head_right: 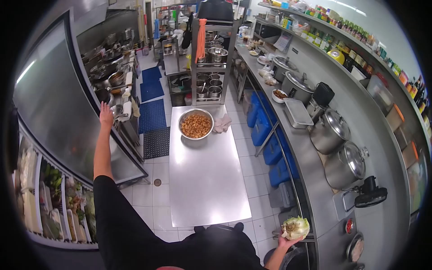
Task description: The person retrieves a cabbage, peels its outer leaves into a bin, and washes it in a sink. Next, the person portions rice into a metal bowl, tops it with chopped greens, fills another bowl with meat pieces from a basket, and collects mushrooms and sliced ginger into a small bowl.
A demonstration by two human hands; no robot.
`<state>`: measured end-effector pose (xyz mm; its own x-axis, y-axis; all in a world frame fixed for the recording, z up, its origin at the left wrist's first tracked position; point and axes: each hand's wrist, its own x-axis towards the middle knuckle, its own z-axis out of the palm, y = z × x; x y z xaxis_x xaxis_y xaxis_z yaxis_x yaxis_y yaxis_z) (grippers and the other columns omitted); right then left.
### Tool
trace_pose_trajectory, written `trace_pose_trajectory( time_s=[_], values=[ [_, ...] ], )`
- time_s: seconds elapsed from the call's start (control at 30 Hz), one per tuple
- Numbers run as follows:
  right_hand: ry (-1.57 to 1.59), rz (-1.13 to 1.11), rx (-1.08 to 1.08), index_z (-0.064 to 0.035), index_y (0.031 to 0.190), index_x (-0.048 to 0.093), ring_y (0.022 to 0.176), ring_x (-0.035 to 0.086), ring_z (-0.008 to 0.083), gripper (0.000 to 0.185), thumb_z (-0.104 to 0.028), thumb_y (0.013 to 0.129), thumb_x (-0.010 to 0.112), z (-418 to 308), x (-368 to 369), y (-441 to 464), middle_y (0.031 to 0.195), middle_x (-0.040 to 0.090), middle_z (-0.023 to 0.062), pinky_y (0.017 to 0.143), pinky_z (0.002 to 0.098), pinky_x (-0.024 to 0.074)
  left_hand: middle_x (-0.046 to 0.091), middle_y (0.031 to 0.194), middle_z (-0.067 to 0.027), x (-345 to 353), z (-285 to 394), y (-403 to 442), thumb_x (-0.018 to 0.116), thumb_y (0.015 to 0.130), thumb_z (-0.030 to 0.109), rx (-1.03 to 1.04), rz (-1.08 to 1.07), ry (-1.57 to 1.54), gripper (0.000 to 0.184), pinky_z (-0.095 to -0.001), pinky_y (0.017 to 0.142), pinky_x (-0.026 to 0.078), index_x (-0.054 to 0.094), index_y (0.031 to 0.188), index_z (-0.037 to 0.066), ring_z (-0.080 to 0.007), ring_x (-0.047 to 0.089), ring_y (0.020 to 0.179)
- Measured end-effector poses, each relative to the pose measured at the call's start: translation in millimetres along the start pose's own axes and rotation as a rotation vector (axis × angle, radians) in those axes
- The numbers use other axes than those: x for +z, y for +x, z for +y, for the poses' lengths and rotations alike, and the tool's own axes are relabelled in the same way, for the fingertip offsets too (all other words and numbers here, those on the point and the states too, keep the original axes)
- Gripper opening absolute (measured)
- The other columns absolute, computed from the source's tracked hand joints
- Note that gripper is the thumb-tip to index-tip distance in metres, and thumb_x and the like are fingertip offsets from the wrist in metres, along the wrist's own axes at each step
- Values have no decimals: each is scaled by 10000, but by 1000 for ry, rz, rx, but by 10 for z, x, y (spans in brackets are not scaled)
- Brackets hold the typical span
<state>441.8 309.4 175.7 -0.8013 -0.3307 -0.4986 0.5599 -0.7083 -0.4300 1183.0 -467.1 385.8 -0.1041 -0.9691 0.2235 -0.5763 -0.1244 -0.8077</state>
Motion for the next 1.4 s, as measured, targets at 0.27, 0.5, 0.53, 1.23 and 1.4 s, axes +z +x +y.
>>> trace_pose_trajectory(
  time_s=[0.27, 0.5, 0.53, 1.23, 1.4],
  values=[
    [-84, 23, -69, -267, 1313, 526, 1182, 508, 274, 695, -708, 776, 511, 100, 352, -165, 1328, 535, 8, 927, 515, 420, 421, 1502, -59, -851, 203, -313, 393, 1003, 304, -61, -448, 88, 480, -616, 1121, 113, 462, 1435, 107, -324, 342, 1408],
    [-49, -51, 40, -259, 1308, 528, 1202, 498, 274, 664, -661, 780, 550, 124, 287, 425, 1343, 523, 5, 947, 522, 410, 476, 1463, -51, -1567, -17, -1616, 468, 976, 323, 135, -614, 168, 472, -638, 1088, 202, 507, 1404, 129, -328, 406, 1367],
    [-52, -50, 37, -251, 1305, 531, 1213, 492, 275, 670, -660, 776, 560, 158, 371, 456, 1348, 520, 4, 958, 515, 404, 463, 1473, -58, -1315, 65, -1764, 454, 980, 335, 86, -576, 182, 475, -631, 1095, 194, 509, 1402, 124, -343, 392, 1375],
    [-161, -481, 533, -168, 1441, 411, 1282, 476, 292, 743, -679, 902, 396, -476, 1305, 2306, 1443, 463, 59, 1047, 490, 420, 528, 1369, -115, -5502, 3733, -4523, 423, 1026, 429, 660, -1159, -2403, 554, -357, 1026, 415, 423, 1419, 40, -223, 533, 1216],
    [-179, -539, 626, -168, 1450, 393, 1289, 471, 305, 703, -628, 919, 408, -241, 1911, 2771, 1462, 445, 72, 1059, 496, 411, 557, 1329, -99, -6244, 4377, -4100, 424, 1024, 440, 973, -1146, -2158, 553, -324, 955, 441, 431, 1418, 52, -188, 540, 1168]
  ],
)
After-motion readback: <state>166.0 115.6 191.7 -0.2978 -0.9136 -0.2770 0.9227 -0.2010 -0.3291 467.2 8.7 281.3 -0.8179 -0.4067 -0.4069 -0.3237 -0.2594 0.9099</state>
